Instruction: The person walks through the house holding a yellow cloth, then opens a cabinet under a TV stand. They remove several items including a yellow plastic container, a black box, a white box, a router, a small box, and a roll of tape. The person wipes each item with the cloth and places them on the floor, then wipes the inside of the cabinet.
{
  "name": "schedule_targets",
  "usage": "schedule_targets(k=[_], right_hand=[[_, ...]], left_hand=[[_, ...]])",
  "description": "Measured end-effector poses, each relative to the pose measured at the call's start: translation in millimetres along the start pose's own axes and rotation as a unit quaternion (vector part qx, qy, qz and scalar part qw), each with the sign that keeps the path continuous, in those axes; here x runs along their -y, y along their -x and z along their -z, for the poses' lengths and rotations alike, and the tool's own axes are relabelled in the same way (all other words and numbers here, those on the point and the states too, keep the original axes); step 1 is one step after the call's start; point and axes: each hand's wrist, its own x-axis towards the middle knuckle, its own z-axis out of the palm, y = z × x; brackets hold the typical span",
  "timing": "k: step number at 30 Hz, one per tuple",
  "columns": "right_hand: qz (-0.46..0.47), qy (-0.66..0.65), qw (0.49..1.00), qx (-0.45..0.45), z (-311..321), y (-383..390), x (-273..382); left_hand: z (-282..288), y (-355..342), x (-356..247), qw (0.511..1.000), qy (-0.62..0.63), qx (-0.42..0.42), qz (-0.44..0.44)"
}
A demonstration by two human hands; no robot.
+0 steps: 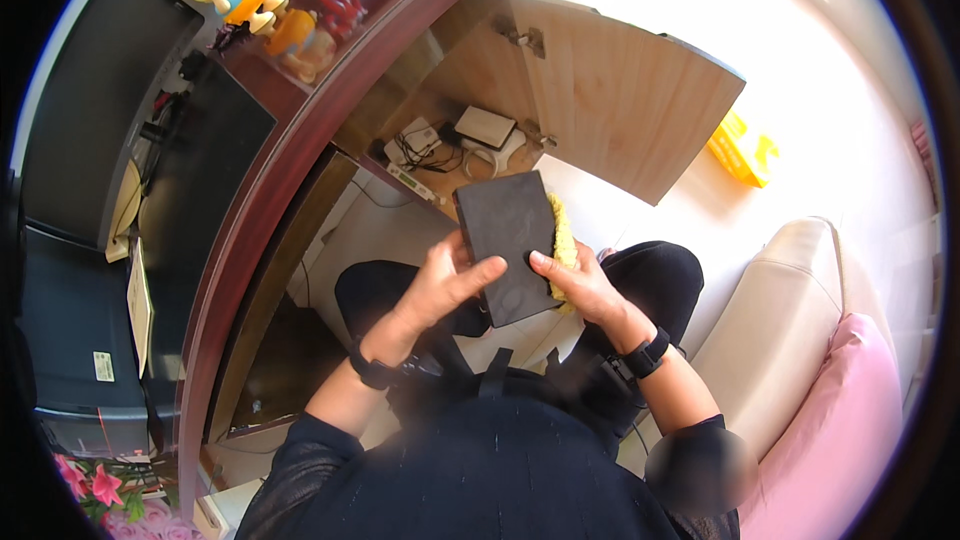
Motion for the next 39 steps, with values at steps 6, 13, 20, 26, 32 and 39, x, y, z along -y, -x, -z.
schedule_targets(k=[6,13,20,26,32,39], right_hand=[[-0.047,0.054,0.991,-0.117,2,-1,-18],[0.007,-0.176,0.968,-0.179,5,-1,-13],[0.148,-0.137,0.970,-0.136,3,10,34],[0.180,-0.122,0.973,-0.081,-5,17,58],[0.131,-0.086,0.982,-0.104,0,3,52],[0.069,0.284,0.950,-0.106,49,-28,85]], left_hand=[[-15,-2,32,0.997,0.066,-0.042,-0.012],[-17,7,4,0.998,0.054,-0.036,-0.027],[-18,40,-96,0.991,0.083,-0.027,-0.104],[-3,75,-157,0.962,0.116,-0.167,-0.181],[9,89,-177,0.941,0.103,-0.262,-0.187],[-17,46,-96,0.999,0.020,-0.047,-0.012]])
